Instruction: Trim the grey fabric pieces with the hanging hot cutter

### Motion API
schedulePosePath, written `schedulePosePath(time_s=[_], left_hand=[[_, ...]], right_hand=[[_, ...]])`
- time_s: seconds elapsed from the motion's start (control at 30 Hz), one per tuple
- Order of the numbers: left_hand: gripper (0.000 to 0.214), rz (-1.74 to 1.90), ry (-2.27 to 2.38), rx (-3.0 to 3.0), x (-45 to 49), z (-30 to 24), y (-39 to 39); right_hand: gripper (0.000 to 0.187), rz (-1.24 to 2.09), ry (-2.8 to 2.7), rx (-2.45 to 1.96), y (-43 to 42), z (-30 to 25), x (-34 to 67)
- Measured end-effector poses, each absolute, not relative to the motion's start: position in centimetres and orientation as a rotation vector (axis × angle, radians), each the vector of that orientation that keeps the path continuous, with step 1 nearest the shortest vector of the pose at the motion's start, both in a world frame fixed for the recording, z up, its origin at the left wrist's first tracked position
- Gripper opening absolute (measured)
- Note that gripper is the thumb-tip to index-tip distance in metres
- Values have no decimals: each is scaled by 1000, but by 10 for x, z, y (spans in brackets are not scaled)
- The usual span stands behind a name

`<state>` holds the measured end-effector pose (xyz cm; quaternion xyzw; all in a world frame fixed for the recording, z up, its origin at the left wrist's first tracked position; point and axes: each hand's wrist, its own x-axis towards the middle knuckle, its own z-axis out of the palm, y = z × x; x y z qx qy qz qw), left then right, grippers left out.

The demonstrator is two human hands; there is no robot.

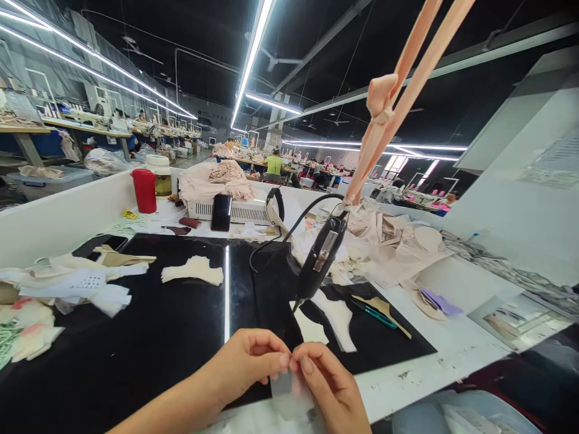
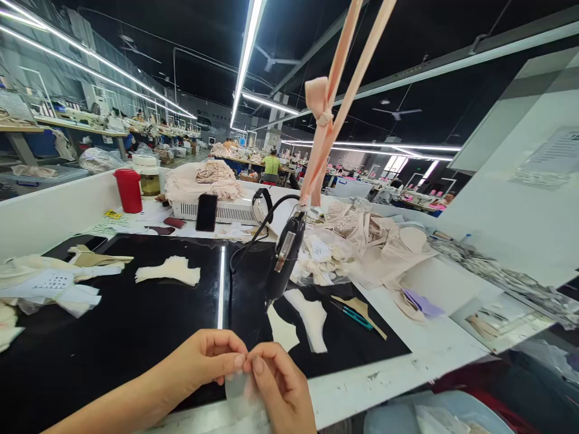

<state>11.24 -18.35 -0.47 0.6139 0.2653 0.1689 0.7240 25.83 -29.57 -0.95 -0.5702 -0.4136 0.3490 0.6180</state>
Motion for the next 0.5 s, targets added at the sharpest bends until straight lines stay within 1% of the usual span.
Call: schedulePosePath(time_s=[0.07, 0.2, 0.3, 0.5], left_hand=[[34, 396, 636, 1335, 99, -4, -180], [31, 431, 715, 1389, 75, -7, -171], [28, 436, 773, 1434, 62, -6, -168], [22, 400, 867, 1482, 47, 0, -169]], right_hand=[[43, 839, -946, -1358, -294, -12, 257], [51, 922, -979, -1436, -290, -21, 258], [49, 973, -1010, -1474, -287, -29, 256], [44, 971, -1003, -1470, -281, -42, 246]])
